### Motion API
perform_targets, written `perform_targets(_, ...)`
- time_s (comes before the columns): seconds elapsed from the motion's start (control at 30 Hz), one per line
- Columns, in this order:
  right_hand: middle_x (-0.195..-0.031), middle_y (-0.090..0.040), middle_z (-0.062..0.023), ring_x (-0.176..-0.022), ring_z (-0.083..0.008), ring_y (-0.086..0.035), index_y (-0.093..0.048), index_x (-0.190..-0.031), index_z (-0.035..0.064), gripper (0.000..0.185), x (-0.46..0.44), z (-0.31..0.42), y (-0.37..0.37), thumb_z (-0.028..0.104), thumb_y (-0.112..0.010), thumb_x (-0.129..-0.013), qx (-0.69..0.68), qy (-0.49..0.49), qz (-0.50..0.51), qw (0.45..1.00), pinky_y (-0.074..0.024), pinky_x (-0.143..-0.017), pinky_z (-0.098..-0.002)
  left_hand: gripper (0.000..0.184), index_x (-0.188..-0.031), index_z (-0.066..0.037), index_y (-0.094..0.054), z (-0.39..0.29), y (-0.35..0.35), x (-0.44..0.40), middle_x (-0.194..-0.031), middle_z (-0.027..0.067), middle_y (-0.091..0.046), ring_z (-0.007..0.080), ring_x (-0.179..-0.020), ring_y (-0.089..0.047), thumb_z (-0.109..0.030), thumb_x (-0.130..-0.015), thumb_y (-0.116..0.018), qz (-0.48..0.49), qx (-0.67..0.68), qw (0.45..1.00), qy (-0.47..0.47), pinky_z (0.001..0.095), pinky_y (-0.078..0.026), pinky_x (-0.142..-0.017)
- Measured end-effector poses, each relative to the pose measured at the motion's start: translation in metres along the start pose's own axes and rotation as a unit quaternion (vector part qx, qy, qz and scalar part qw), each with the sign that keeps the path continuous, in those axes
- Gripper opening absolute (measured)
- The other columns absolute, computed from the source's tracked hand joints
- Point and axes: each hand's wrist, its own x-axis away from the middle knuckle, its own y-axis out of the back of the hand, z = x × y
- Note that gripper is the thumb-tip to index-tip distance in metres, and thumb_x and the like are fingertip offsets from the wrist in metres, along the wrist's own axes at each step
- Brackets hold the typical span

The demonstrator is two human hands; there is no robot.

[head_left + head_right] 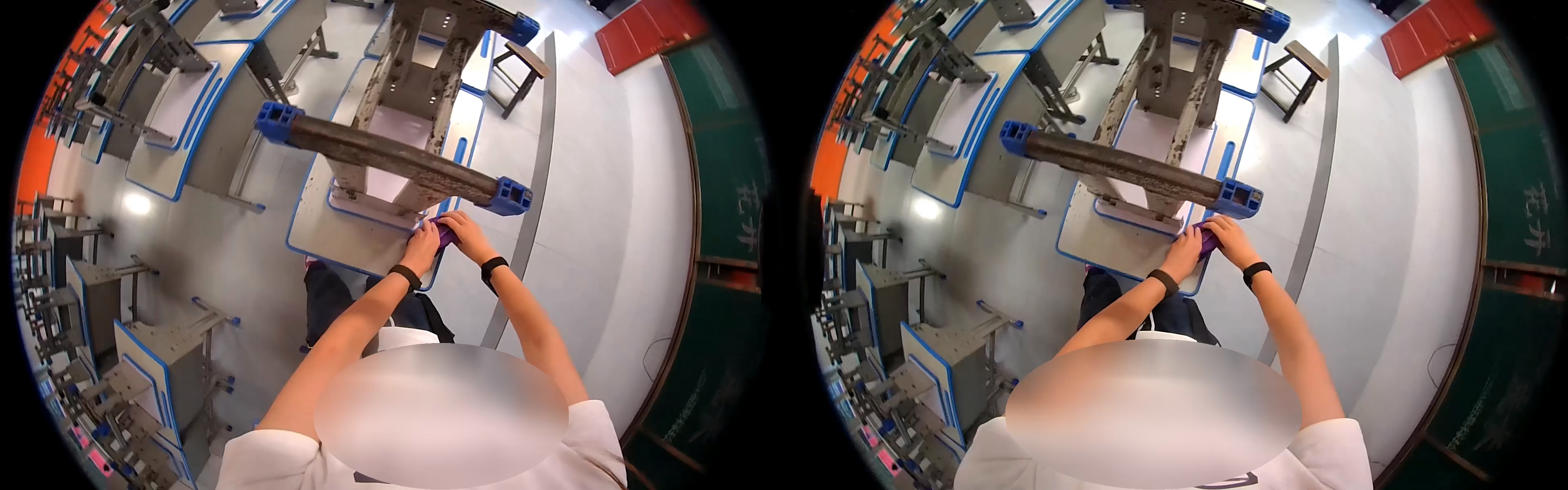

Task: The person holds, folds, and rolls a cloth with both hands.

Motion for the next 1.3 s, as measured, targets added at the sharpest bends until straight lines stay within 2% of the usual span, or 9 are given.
perform_targets(0.13,-0.119,-0.061,-0.0096,-0.111,-0.0333,-0.055,-0.059,-0.114,0.0074,0.051,0.012,0.019,-0.004,-0.008,-0.065,-0.065,0.013,-0.037,0.019,0.999,-0.0456,-0.095,-0.0406,0.047,-0.116,0.002,-0.048,0.013,0.004,0.022,-0.105,0.0157,-0.052,0.0315,-0.094,-0.06,-0.002,-0.073,-0.068,0.018,-0.014,0.999,-0.042,0.0373,-0.055,-0.07)
perform_targets(0.3,-0.108,-0.061,-0.0106,-0.101,-0.033,-0.056,-0.06,-0.116,0.0078,0.052,0.031,0.049,-0.036,-0.005,-0.066,-0.066,0.016,-0.069,0.016,0.997,-0.0467,-0.091,-0.0416,0.065,-0.134,-0.014,-0.049,0.038,0.022,0.06,-0.122,0.0084,-0.05,0.0348,-0.11,-0.05,-0.003,-0.073,-0.068,0.053,0.082,0.995,-0.031,0.0453,-0.048,-0.089)
perform_targets(0.4,-0.107,-0.058,-0.01,-0.101,-0.0323,-0.055,-0.058,-0.119,0.0063,0.054,0.036,0.077,-0.051,-0.001,-0.069,-0.067,0.037,-0.067,0.022,0.997,-0.047,-0.088,-0.0403,0.068,-0.136,-0.015,-0.05,0.058,0.023,0.085,-0.131,0.0075,-0.049,0.0355,-0.111,-0.05,-0.001,-0.072,-0.067,0.027,0.066,0.996,-0.056,0.0451,-0.048,-0.091)
perform_targets(0.57,-0.129,-0.049,-0.0216,-0.114,-0.0376,-0.051,-0.044,-0.138,0.0062,0.073,0.029,0.126,-0.076,0.0,-0.067,-0.07,0.01,-0.068,0.006,0.998,-0.0437,-0.099,-0.0433,0.062,-0.137,-0.018,-0.051,0.099,0.034,0.104,-0.137,0.0083,-0.048,0.0378,-0.122,-0.046,-0.001,-0.077,-0.057,0.018,0.032,0.997,-0.064,0.0448,-0.045,-0.1)
perform_targets(0.83,-0.13,-0.05,-0.0195,-0.119,-0.0396,-0.049,-0.051,-0.132,0.0083,0.064,-0.044,0.133,-0.139,-0.004,-0.062,-0.071,0.002,-0.097,-0.054,0.994,-0.0423,-0.102,-0.0446,0.073,-0.134,-0.018,-0.053,0.176,0.081,0.078,-0.134,0.0071,-0.05,0.0373,-0.119,-0.047,0.01,-0.068,-0.054,0.024,0.07,0.996,-0.054,0.0445,-0.043,-0.101)
perform_targets(0.93,-0.131,-0.052,-0.0198,-0.121,-0.04,-0.048,-0.051,-0.133,0.0102,0.064,-0.083,0.139,-0.151,-0.006,-0.059,-0.072,-0.014,-0.123,0.02,0.992,-0.0409,-0.104,-0.0447,0.069,-0.132,-0.018,-0.055,0.202,0.098,0.085,-0.132,0.0064,-0.052,0.0354,-0.116,-0.05,0.009,-0.069,-0.053,0.009,0.036,0.998,-0.045,0.0438,-0.045,-0.098)
perform_targets(0.97,-0.132,-0.051,-0.019,-0.123,-0.0375,-0.047,-0.054,-0.13,0.011,0.048,-0.091,0.146,-0.157,-0.001,-0.046,-0.085,0.005,-0.111,-0.004,0.994,-0.0388,-0.106,-0.0436,0.065,-0.13,-0.018,-0.057,0.21,0.103,0.087,-0.128,0.0061,-0.056,0.0337,-0.112,-0.053,0.009,-0.071,-0.052,-0.018,0.054,0.998,-0.033,0.0434,-0.047,-0.095)
perform_targets(1.17,-0.13,-0.053,-0.0177,-0.122,-0.0368,-0.048,-0.058,-0.126,0.0116,0.049,-0.13,0.189,-0.176,-0.003,-0.057,-0.079,-0.074,-0.059,-0.005,0.996,-0.0395,-0.104,-0.0428,0.061,-0.129,-0.016,-0.058,0.249,0.121,0.129,-0.125,0.0079,-0.058,0.0347,-0.109,-0.053,0.009,-0.074,-0.053,-0.046,0.036,0.998,0.038,0.0434,-0.046,-0.095)
perform_targets(1.3,-0.108,-0.058,-0.0126,-0.107,-0.035,-0.054,-0.065,-0.106,0.0083,0.04,-0.118,0.192,-0.183,-0.003,-0.063,-0.068,-0.109,-0.002,-0.044,0.993,-0.0447,-0.091,-0.0431,0.061,-0.13,-0.014,-0.058,0.237,0.123,0.158,-0.123,0.0104,-0.057,0.0356,-0.107,-0.052,0.009,-0.074,-0.055,-0.02,0.046,0.998,0.044,0.043,-0.045,-0.095)
